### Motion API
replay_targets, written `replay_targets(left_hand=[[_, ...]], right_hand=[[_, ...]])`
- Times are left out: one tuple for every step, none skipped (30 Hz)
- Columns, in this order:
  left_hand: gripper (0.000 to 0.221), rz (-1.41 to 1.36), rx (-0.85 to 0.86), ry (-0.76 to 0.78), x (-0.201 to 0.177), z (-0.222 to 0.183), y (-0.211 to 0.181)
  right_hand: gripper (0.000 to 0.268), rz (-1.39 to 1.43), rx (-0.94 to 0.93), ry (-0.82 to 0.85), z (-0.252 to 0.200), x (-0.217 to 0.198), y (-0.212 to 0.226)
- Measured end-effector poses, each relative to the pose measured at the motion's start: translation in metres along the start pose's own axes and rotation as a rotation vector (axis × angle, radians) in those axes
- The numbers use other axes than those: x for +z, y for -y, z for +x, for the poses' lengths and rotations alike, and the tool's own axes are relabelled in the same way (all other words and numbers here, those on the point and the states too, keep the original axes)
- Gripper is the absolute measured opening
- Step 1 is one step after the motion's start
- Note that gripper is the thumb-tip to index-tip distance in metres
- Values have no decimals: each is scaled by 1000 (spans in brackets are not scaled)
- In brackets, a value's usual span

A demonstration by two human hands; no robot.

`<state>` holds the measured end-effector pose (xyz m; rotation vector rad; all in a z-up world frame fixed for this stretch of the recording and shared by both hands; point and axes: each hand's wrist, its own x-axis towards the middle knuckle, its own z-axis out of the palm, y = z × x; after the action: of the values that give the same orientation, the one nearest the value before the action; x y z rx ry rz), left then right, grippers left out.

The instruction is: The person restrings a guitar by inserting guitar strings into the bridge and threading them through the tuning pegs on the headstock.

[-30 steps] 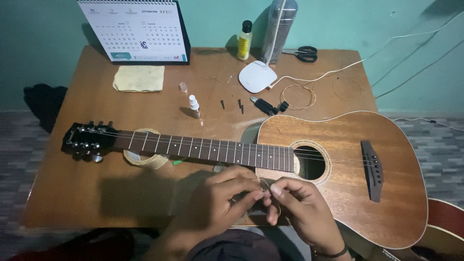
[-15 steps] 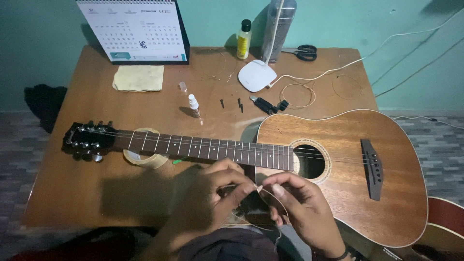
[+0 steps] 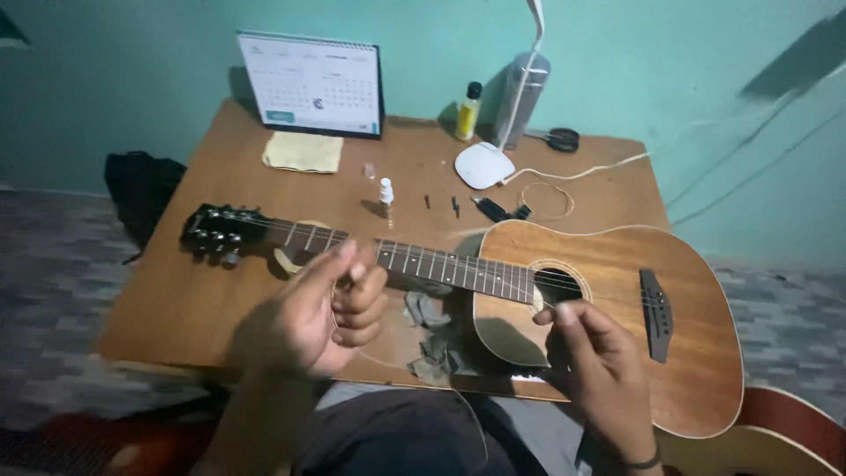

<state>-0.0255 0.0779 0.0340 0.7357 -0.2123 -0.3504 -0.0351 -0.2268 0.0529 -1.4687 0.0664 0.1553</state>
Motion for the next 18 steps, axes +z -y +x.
replay_targets(left_hand=[[28, -161, 24, 97, 7, -4, -3], [31, -321, 50, 196, 14, -8, -6], [31, -311, 70, 193, 18, -7, -1], [33, -236, 92, 178, 21, -5, 3], [36, -161, 120, 150, 23, -6, 7], [36, -151, 145, 134, 37, -6, 12], [32, -196, 135, 10, 50, -6, 18], [28, -245, 126, -113, 63, -5, 23], [28, -236, 162, -127, 67, -4, 32], [26, -305, 112, -144, 70, -1, 40], [26, -375, 63, -159, 73, 2, 47], [26, -367, 101, -173, 80, -1, 42], [24, -348, 155, -163, 88, -2, 38], [23, -328, 208, -153, 97, -2, 35], [23, -328, 227, -153, 95, -4, 31], [22, -286, 282, -118, 93, -5, 28], [21, -252, 325, -85, 92, -7, 29], [21, -260, 333, -88, 88, -8, 27]], right_hand=[[27, -360, -152, -57, -3, 6, 4], [26, -719, -307, -120, -5, 12, 7], [26, -716, -322, -104, -12, 21, 6], [34, -762, -523, -163, -18, 30, 4], [52, -797, -724, -211, -24, 40, 2], [52, -787, -738, -183, -37, 50, -6], [45, -781, -767, -362, -50, 58, -14], [38, -767, -789, -541, -64, 66, -21], [38, -751, -811, -508, -47, 43, -48], [57, -769, -777, -150, -27, 22, -74], [77, -779, -731, 208, -5, 2, -100], [77, -768, -754, 242, 13, 5, -113], [35, -808, -550, 525, 28, 5, -125], [28, -842, -332, 796, 44, 5, -137], [28, -850, -342, 809, 38, 3, -152], [17, -796, -608, 531, 32, -1, -168], [15, -724, -840, 238, 21, -9, -185], [15, -731, -840, 248, 23, -21, -177]])
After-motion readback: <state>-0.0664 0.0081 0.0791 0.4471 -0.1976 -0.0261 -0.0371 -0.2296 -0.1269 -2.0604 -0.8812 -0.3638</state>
